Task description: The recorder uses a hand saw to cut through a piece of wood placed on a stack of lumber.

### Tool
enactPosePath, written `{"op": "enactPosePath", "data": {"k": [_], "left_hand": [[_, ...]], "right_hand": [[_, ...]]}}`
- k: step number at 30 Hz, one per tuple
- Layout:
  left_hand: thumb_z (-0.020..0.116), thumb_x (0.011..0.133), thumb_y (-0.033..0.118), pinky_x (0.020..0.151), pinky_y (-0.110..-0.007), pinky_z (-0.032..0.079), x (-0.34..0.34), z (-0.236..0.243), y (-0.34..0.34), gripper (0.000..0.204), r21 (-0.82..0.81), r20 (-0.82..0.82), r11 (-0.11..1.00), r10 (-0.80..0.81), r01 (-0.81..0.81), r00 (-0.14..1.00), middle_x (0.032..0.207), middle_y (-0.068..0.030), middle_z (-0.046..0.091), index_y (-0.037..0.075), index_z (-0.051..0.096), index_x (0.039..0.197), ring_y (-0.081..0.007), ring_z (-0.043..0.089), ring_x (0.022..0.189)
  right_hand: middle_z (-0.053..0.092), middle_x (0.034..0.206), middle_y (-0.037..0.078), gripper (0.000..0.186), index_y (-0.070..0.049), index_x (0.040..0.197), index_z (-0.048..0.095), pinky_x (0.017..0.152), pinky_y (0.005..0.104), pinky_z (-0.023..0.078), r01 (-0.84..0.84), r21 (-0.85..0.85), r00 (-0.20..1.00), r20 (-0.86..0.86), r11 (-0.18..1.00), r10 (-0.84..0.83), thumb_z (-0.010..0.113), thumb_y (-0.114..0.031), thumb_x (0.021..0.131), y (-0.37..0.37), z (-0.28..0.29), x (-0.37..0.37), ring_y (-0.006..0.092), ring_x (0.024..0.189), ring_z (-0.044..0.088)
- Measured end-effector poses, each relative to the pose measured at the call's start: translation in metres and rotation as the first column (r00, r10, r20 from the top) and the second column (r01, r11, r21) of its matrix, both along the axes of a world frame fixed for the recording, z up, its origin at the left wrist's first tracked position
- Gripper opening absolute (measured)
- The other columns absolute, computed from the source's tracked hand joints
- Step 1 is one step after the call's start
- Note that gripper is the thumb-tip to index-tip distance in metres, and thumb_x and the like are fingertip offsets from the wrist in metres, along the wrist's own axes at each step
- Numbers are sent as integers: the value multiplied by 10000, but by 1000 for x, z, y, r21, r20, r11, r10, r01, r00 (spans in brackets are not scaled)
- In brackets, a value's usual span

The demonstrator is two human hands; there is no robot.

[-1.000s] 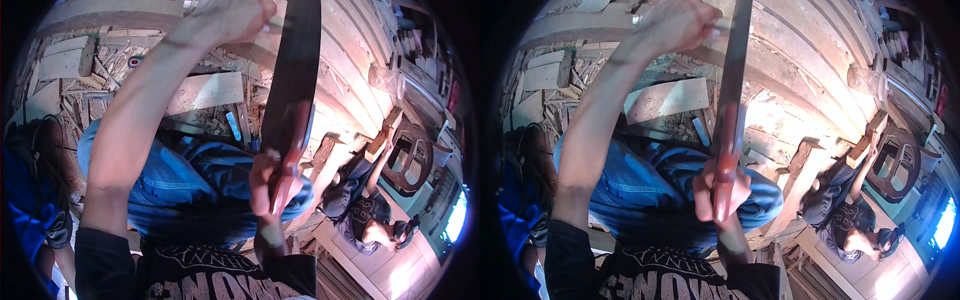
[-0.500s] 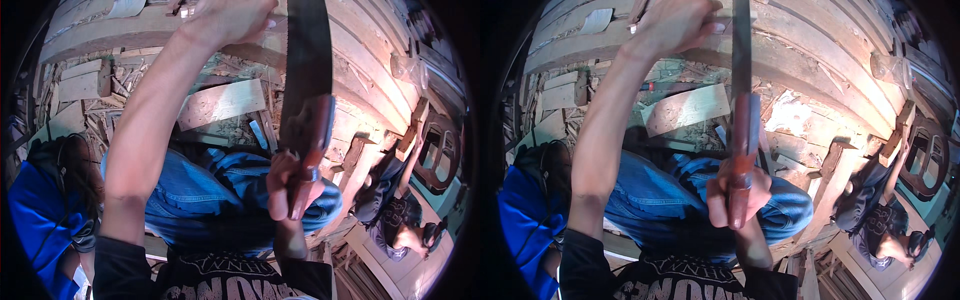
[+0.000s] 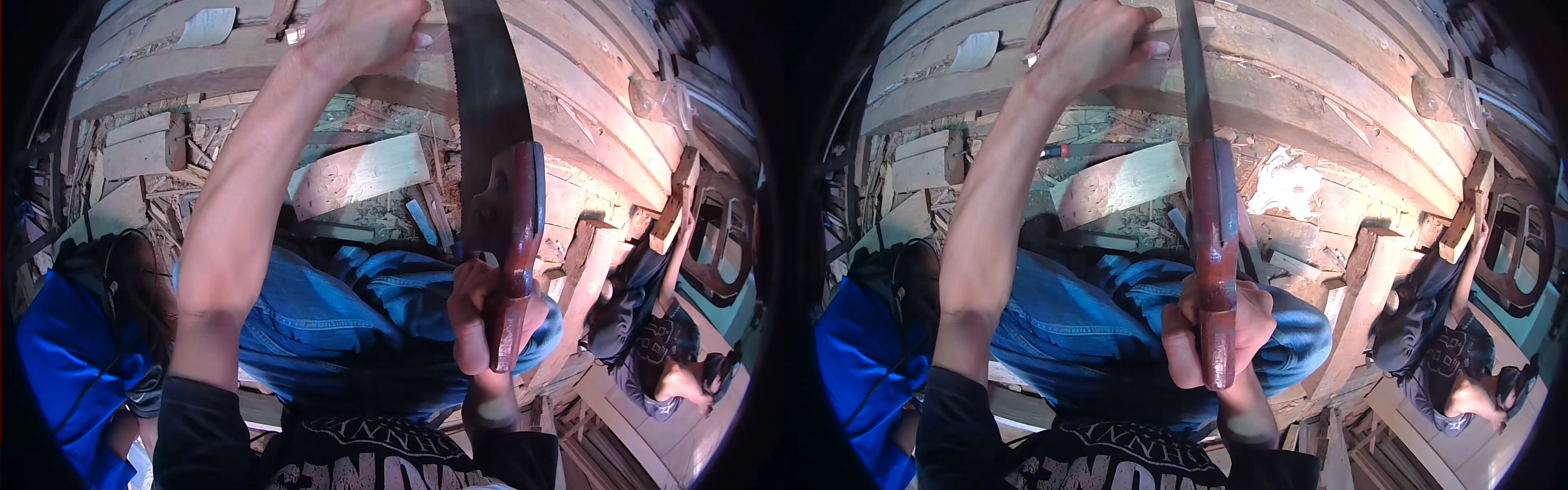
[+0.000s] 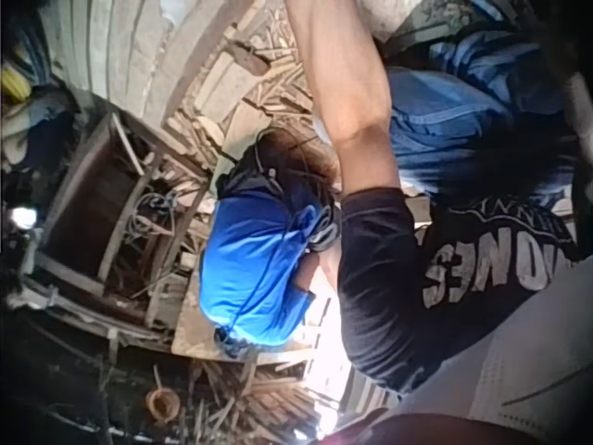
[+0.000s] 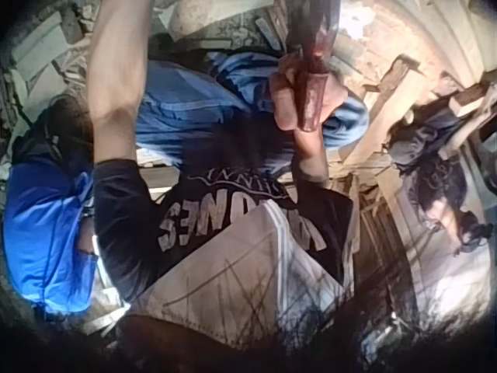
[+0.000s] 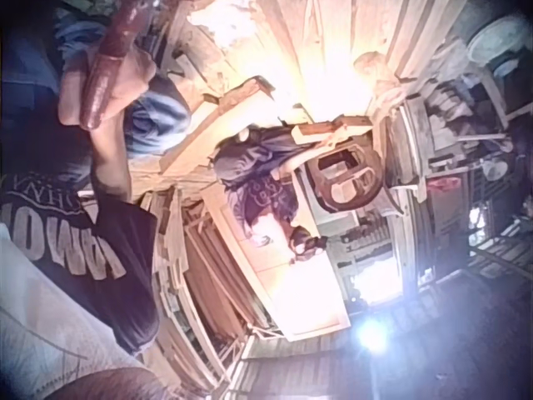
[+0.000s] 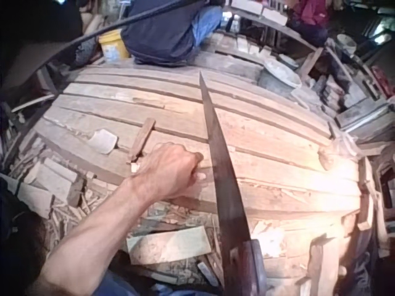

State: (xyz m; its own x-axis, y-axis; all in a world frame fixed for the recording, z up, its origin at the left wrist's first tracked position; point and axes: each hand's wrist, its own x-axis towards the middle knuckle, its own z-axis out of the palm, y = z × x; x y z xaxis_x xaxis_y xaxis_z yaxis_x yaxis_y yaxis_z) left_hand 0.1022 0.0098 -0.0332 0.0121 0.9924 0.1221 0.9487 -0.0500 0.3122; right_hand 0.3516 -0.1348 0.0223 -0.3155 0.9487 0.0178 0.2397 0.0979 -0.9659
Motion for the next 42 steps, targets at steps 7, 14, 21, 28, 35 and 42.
{"op": "enactPosePath", "data": {"k": [7,14,21,28,35,42], "left_hand": [[675,791,278,663,-483,519,5,2,-3,238,-24,1,1000,-20,20,1000,693,-201,647,41,656,804,-381,656,727],[737,747,374,803,-462,481,4,-13,-4,446,-72,-50,996,53,-56,997,919,-125,696,135,668,1117,-303,652,902],[670,824,302,720,-461,505,13,-4,-9,281,29,-63,1000,-3,5,998,763,-139,678,122,690,1038,-325,662,778],[665,823,305,690,-459,506,-2,-13,-8,269,83,-63,997,-7,13,998,737,-140,668,122,688,1019,-325,660,764],[671,819,328,679,-456,508,-2,-20,-9,273,92,-47,993,-74,78,996,711,-135,659,109,685,982,-320,660,735],[659,834,344,687,-463,508,-1,-8,-1,274,74,-34,995,-60,62,998,754,-154,670,101,681,958,-346,657,784]], "right_hand": [[494,568,43,220,-85,598,419,466,258,404,26,-106,1000,5,994,-25,582,39,515,-27,8,23,183,459,495],[464,595,32,182,-55,752,487,510,271,382,-41,-62,999,18,997,42,578,61,645,-17,22,20,165,508,469],[441,556,17,224,-79,594,417,449,258,344,79,-200,994,86,977,-63,584,58,536,-23,28,20,158,436,418],[414,538,2,220,-77,595,427,454,255,331,165,-183,986,66,969,-156,582,70,544,-39,40,10,142,455,396],[347,512,19,248,-87,566,373,433,274,339,-90,228,979,199,969,44,586,40,559,-1,21,-11,145,426,361],[402,523,39,214,-91,574,416,433,298,360,8,-71,996,85,997,-2,596,23,552,7,11,-12,229,398,402]]}}
